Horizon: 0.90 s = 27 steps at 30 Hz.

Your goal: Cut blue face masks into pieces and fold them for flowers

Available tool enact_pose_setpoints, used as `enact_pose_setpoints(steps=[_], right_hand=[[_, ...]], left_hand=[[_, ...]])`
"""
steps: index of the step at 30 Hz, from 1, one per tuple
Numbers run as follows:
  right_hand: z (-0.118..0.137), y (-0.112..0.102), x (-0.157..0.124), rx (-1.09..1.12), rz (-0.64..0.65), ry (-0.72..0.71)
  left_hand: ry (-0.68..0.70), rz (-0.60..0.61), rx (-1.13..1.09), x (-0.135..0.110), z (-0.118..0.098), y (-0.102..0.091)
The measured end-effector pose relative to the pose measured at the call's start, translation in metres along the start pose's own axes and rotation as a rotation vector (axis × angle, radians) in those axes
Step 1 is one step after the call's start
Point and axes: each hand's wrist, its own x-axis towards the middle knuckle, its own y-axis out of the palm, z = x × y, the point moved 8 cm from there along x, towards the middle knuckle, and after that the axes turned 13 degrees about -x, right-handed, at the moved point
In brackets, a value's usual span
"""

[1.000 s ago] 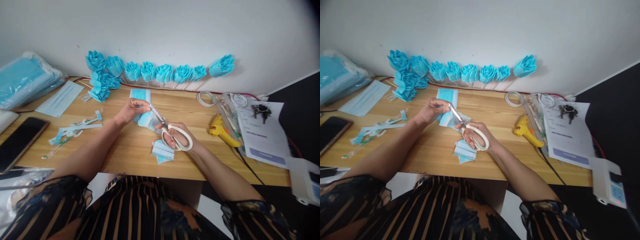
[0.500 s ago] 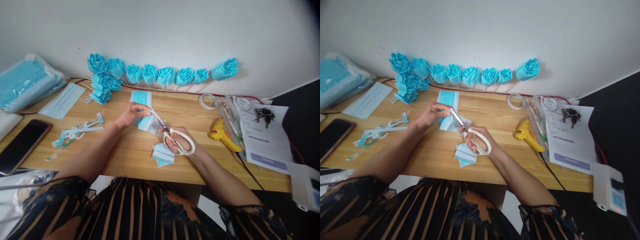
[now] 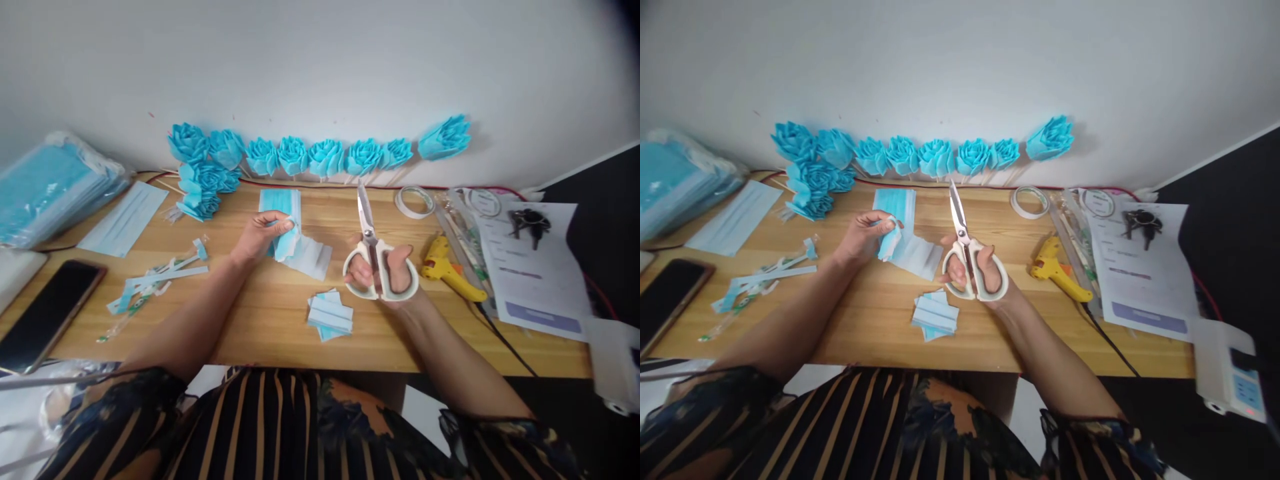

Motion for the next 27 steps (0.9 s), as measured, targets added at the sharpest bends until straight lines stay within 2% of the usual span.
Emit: enact_pose_setpoints(steps=[6,12,16,20,22,23,24,26,27], right_hand=[[0.002,0.013,-0.002,0.099,0.112,-0.008],[-0.001,0.013,-0.003,0.030,0.153,-0.004],[-0.005,0.015,-0.002,0.025,0.193,-0.010],[0.003,0.013,-0.004,-0.044,0.212,-0.093],[0.013,0.003,-0.006,-0.209,0.163,-0.141],[0.018,-0.006,-0.006,-0.350,0.098,-0.145],[0.021,-0.017,-0.006,-0.537,0.028,-0.112],[0.036,-0.046,-0.009,-0.982,-0.235,-0.086],[0.042,-0.055,-0.010,-1.234,-0.317,-0.066]], left_hand=[[-0.008,0.008,-0.023,0.001,0.001,-0.003],[0.025,0.088,0.026,0.001,0.003,0.001],[0.023,0.087,0.062,0.000,0.002,0.004],[0.001,0.081,0.076,-0.001,0.000,0.008],[-0.004,0.075,0.088,0.000,-0.001,0.009],[-0.005,0.073,0.090,0.000,-0.001,0.009],[-0.006,0.072,0.089,0.000,-0.001,0.010],[-0.007,0.073,0.078,0.001,-0.001,0.011],[-0.005,0.074,0.071,0.001,-0.001,0.011]])
